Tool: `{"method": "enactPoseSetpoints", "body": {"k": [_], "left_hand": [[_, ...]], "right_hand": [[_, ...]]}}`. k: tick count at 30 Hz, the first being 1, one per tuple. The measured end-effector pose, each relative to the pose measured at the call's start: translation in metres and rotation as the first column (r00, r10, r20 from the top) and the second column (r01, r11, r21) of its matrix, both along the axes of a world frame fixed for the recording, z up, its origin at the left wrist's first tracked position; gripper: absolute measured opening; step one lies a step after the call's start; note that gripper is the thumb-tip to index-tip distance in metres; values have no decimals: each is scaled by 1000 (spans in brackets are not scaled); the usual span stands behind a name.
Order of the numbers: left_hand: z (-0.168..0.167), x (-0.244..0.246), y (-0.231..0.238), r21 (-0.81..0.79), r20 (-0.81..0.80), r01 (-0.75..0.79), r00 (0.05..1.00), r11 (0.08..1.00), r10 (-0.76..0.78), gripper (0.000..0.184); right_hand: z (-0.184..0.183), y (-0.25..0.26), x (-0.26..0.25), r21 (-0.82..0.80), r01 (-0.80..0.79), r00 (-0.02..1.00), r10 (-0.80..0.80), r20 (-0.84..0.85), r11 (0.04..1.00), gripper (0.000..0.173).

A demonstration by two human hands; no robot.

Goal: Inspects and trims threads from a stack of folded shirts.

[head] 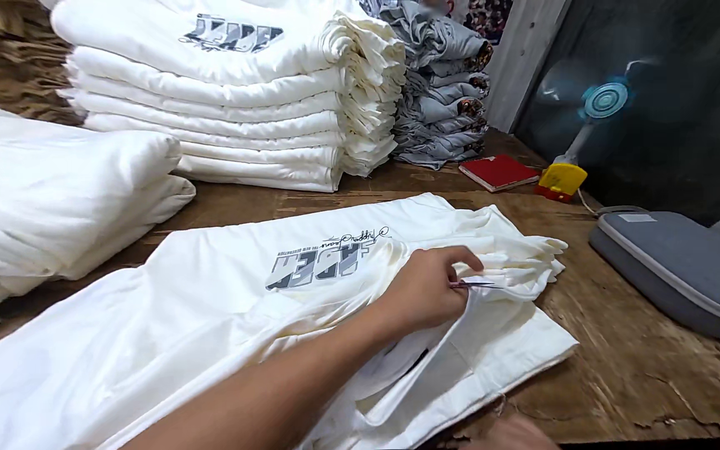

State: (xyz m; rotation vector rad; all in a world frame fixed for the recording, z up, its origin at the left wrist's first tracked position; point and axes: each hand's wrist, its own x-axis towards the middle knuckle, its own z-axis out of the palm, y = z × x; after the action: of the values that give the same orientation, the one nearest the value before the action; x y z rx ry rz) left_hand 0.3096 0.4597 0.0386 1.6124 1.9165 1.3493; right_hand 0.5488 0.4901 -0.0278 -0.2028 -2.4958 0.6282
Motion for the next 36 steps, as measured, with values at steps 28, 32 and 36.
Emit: {"method": "enactPoseSetpoints", "body": {"k": [28,32,36], "left_hand": [[-32,3,-22,94,-527,170,845,981,-96,23],[-38,7,-35,217,-653,177,758,960,8,17],[-43,17,-33,156,-666,240,742,958,-78,16]], "right_hand": [[-1,13,-24,-106,473,873,-482,-74,874,22],[-12,10,-23,-131,486,815,-502,-289,864,11],[-21,11,-15,80,570,745,-473,-470,818,17]]}}
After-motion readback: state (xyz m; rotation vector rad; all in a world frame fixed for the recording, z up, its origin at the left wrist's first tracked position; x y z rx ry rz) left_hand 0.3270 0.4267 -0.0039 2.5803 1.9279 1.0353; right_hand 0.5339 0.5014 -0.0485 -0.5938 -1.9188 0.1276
